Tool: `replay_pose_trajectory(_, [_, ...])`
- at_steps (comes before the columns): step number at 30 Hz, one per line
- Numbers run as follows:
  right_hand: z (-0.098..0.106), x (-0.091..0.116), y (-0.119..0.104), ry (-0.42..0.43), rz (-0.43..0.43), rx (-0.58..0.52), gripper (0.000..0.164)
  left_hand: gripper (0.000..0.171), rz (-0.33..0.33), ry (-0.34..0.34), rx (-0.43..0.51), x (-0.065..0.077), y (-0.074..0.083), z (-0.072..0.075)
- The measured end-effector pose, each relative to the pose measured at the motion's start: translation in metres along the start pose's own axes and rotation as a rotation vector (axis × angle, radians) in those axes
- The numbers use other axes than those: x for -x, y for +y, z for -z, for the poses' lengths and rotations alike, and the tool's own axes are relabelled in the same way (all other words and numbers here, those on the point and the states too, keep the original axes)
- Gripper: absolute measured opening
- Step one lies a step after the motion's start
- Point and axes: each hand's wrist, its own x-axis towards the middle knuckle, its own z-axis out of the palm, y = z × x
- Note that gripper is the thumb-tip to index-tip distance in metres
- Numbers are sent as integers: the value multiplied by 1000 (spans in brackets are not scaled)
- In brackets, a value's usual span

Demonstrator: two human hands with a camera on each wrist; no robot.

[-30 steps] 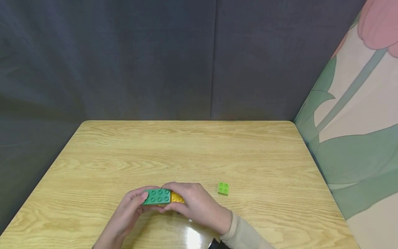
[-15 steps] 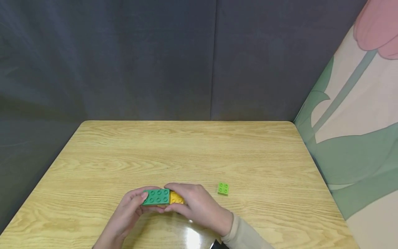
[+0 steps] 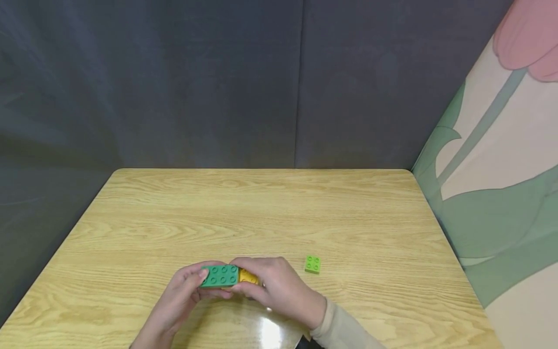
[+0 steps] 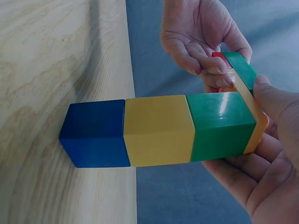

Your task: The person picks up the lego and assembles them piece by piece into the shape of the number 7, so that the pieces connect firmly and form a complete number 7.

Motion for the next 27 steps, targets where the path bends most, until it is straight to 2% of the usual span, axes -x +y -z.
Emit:
replay_pose_trajectory(14, [1, 3, 1, 5, -25, -24, 32, 35, 20, 3, 9, -2, 1, -2])
replay_pose_trajectory(22, [-2, 2, 5, 30, 82, -7, 30, 35, 20, 8, 14, -1, 1, -3])
replay_pose_trajectory(27, [-3, 3, 5, 43, 97, 7, 31, 35, 27, 6, 15, -1, 1, -2])
